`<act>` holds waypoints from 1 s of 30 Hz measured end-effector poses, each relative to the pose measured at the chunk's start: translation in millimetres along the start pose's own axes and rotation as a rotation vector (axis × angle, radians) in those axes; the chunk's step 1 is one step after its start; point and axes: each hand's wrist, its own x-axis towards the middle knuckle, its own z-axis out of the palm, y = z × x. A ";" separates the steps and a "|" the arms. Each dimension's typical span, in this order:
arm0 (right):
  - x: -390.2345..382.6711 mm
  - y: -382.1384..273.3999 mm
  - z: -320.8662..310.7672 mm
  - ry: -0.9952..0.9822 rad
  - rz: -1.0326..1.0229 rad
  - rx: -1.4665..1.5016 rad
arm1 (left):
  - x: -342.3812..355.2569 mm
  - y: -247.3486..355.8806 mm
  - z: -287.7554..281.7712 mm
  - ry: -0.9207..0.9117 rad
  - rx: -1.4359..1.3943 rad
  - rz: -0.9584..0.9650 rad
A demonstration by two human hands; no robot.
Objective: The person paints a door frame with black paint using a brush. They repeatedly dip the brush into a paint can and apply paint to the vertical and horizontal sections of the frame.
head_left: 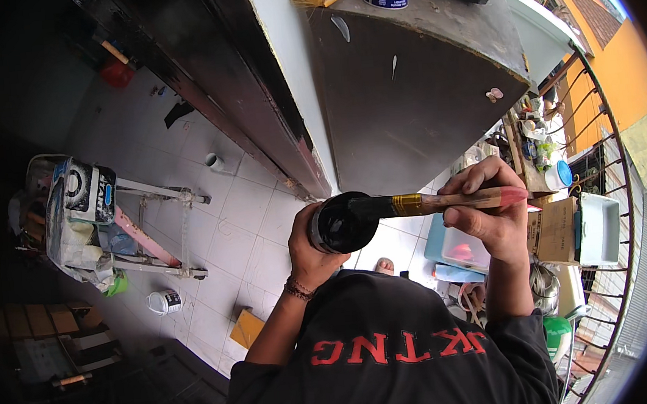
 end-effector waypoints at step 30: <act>-5.3 -42.3 9.7 -0.809 -0.330 -0.704 | -47.9 72.1 41.1 0.117 0.166 0.177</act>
